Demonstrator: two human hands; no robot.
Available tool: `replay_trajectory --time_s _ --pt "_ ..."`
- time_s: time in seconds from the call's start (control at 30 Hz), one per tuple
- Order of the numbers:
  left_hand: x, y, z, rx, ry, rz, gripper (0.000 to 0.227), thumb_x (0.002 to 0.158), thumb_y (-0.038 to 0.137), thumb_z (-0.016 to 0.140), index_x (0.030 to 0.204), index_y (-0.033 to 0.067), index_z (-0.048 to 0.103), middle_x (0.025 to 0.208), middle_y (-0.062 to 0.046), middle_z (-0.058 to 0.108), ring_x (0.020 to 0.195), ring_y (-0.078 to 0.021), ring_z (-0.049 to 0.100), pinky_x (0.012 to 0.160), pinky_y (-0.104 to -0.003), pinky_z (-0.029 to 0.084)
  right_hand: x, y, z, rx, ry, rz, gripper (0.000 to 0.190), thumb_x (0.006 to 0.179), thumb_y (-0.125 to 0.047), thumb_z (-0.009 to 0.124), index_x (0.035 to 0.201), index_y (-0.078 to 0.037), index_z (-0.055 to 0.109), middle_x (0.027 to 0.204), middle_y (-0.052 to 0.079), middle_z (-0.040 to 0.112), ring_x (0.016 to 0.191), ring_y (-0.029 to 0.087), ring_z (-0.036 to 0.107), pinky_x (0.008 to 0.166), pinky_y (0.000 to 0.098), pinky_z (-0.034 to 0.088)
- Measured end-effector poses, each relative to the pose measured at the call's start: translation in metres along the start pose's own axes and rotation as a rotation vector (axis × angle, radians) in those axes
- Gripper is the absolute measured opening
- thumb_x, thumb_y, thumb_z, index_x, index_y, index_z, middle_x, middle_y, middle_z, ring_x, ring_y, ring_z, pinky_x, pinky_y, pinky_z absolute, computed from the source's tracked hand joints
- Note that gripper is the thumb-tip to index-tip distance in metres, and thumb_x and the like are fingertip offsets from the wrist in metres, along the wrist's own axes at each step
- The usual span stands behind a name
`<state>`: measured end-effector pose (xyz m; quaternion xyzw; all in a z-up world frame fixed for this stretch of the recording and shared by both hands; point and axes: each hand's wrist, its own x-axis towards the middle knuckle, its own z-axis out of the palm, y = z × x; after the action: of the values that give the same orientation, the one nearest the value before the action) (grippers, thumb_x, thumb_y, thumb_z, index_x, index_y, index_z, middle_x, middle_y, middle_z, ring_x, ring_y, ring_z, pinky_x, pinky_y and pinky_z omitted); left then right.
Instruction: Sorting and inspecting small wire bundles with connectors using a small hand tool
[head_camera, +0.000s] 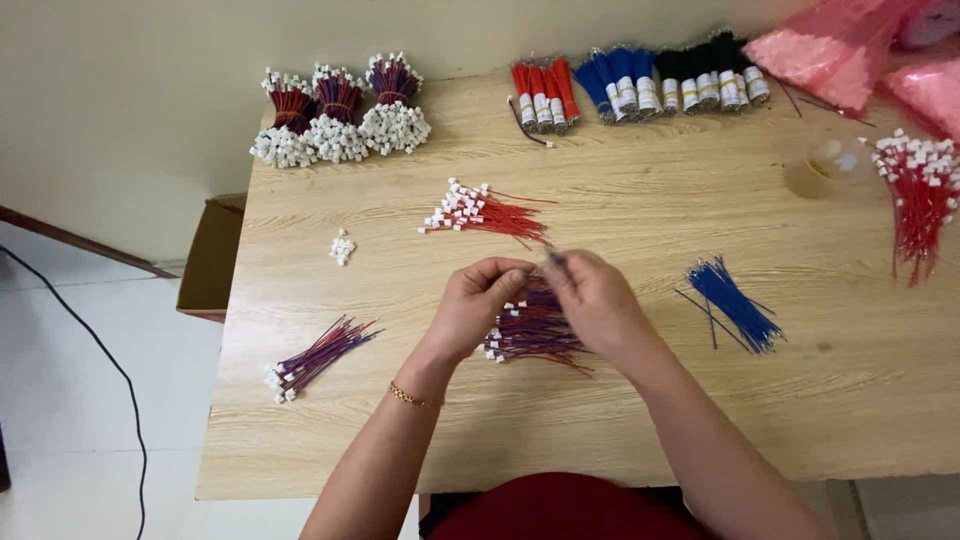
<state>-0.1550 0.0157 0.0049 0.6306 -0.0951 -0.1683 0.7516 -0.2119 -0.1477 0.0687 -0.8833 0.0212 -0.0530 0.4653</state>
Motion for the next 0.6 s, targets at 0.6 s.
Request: replay_trajectory --time_s 0.6 --pt "0.196 -0.020 -0.057 1.826 0.133 0.169 0.020 0.084 0.036 0.057 0.090 0.0298 0.075 0.085 0.001 0.070 0.089 -0.0245 0.066 0.077 -0.044 0.046 0.041 0.060 -0.011 0.332 0.148 0.123 0.020 0.104 -0.022 0.045 0.097 -0.006 0.056 0.059 0.005 0.051 0.047 0.012 0.046 0.044 0.0243 0.039"
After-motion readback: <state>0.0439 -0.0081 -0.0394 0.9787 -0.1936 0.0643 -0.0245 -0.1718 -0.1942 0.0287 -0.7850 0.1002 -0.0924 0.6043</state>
